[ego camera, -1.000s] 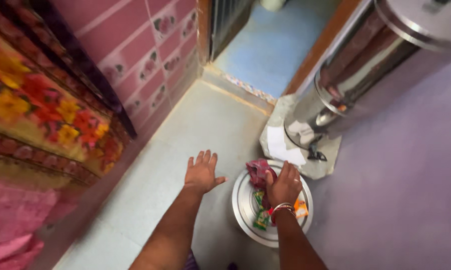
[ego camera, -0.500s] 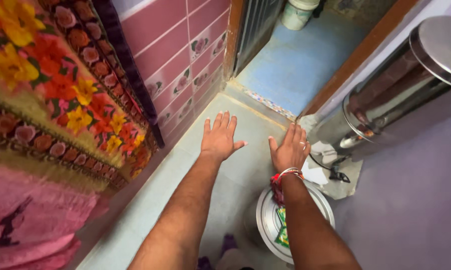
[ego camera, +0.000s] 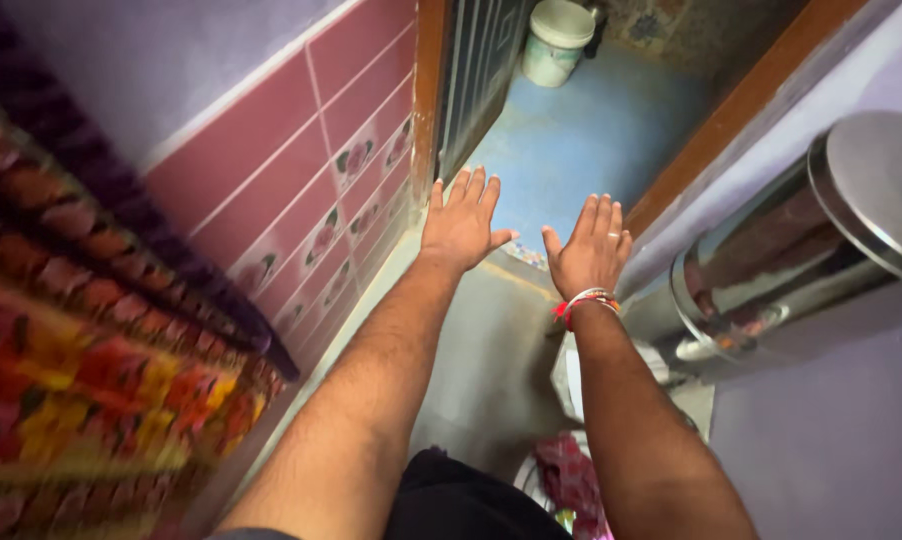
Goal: The person picks up a packaged soap bar from a shelf, carries it through a doorway, and uses their hands to peel off the outer paper wrapper.
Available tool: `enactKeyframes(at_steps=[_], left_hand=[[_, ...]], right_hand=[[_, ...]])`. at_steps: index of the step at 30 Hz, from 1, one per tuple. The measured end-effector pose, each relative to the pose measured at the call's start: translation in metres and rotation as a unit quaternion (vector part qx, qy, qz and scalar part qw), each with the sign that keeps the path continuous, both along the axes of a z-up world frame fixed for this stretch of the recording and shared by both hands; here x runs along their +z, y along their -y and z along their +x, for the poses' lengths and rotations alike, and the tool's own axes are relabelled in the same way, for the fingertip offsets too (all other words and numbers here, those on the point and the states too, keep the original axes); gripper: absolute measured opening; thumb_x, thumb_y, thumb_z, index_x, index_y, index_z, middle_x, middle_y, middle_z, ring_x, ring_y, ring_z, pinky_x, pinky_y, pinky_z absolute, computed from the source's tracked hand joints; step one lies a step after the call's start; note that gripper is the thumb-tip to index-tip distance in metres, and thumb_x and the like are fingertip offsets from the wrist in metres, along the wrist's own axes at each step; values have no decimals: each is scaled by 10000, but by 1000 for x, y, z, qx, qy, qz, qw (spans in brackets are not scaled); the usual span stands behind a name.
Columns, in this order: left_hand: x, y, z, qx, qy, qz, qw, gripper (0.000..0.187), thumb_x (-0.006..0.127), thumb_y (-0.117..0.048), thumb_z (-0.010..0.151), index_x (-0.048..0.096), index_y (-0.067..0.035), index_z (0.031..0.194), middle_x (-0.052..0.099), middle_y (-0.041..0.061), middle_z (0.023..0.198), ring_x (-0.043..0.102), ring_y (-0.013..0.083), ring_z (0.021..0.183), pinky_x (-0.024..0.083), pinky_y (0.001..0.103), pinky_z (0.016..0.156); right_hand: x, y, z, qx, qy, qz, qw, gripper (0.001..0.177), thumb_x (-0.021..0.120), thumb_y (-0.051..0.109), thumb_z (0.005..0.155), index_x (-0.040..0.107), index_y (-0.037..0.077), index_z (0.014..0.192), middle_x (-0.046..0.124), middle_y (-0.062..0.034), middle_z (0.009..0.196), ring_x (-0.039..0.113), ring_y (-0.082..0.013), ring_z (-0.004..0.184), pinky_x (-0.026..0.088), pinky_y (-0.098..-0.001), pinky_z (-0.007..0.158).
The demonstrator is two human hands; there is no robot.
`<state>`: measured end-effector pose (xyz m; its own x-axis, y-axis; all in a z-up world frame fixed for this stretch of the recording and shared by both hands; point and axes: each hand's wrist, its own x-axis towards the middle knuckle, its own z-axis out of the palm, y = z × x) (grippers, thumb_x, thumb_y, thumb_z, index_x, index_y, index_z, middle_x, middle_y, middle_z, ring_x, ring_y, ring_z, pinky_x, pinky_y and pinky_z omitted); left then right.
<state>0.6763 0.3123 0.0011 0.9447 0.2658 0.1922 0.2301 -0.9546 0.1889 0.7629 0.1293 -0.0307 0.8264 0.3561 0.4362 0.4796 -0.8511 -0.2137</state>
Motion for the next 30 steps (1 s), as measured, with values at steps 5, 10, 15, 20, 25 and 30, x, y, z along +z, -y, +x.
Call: enactKeyframes(at_steps=[5, 10, 15, 20, 25, 30], left_hand=[[1, -40, 73, -2, -28, -9, 1000, 925, 621, -666, 882, 296, -138, 1569, 264, 103, 1647, 190, 277, 1538, 176, 582, 1213], [-20, -71, 147, -11, -53, -36, 998, 935, 641, -653, 874, 291, -139, 1573, 254, 107, 1652, 178, 284, 1540, 169, 595, 1212], [-32, -98, 238, -73, -28, -44, 996, 913, 653, -630, 884, 317, -118, 1562, 282, 123, 1649, 200, 298, 1543, 189, 595, 1212], [-31, -140, 335, -132, -9, -24, 991, 920, 672, -607, 881, 320, -81, 1549, 288, 172, 1625, 201, 328, 1529, 207, 533, 1215], [-45, -163, 414, -155, -3, -30, 988, 907, 686, -585, 879, 337, -73, 1542, 303, 172, 1623, 223, 332, 1527, 220, 519, 1217], [-65, -173, 493, -180, -20, -32, 983, 913, 708, -575, 874, 342, -67, 1538, 312, 187, 1606, 230, 353, 1525, 215, 510, 1226]], right_hand=[[9, -42, 71, -13, 5, -2, 1000, 849, 662, 526, 925, 390, -4, 1530, 364, -202, 1607, 281, -361, 1510, 253, -601, 1165], [-5, -73, 138, -26, 10, -26, 999, 873, 658, 544, 927, 387, -25, 1531, 380, -221, 1601, 298, -363, 1503, 267, -603, 1162], [-18, -103, 211, -61, 27, -57, 996, 875, 647, 548, 937, 390, -29, 1542, 399, -210, 1607, 305, -346, 1517, 283, -604, 1157], [-11, -131, 282, -119, 30, -34, 992, 883, 643, 559, 932, 389, -26, 1542, 394, -212, 1605, 293, -341, 1513, 278, -607, 1148], [-19, -145, 341, -167, 2, -45, 985, 895, 635, 565, 919, 380, -12, 1555, 385, -189, 1618, 293, -321, 1518, 278, -595, 1160], [-39, -152, 417, -191, -14, -49, 980, 900, 627, 588, 908, 381, -2, 1541, 383, -183, 1608, 288, -317, 1514, 269, -587, 1161]])
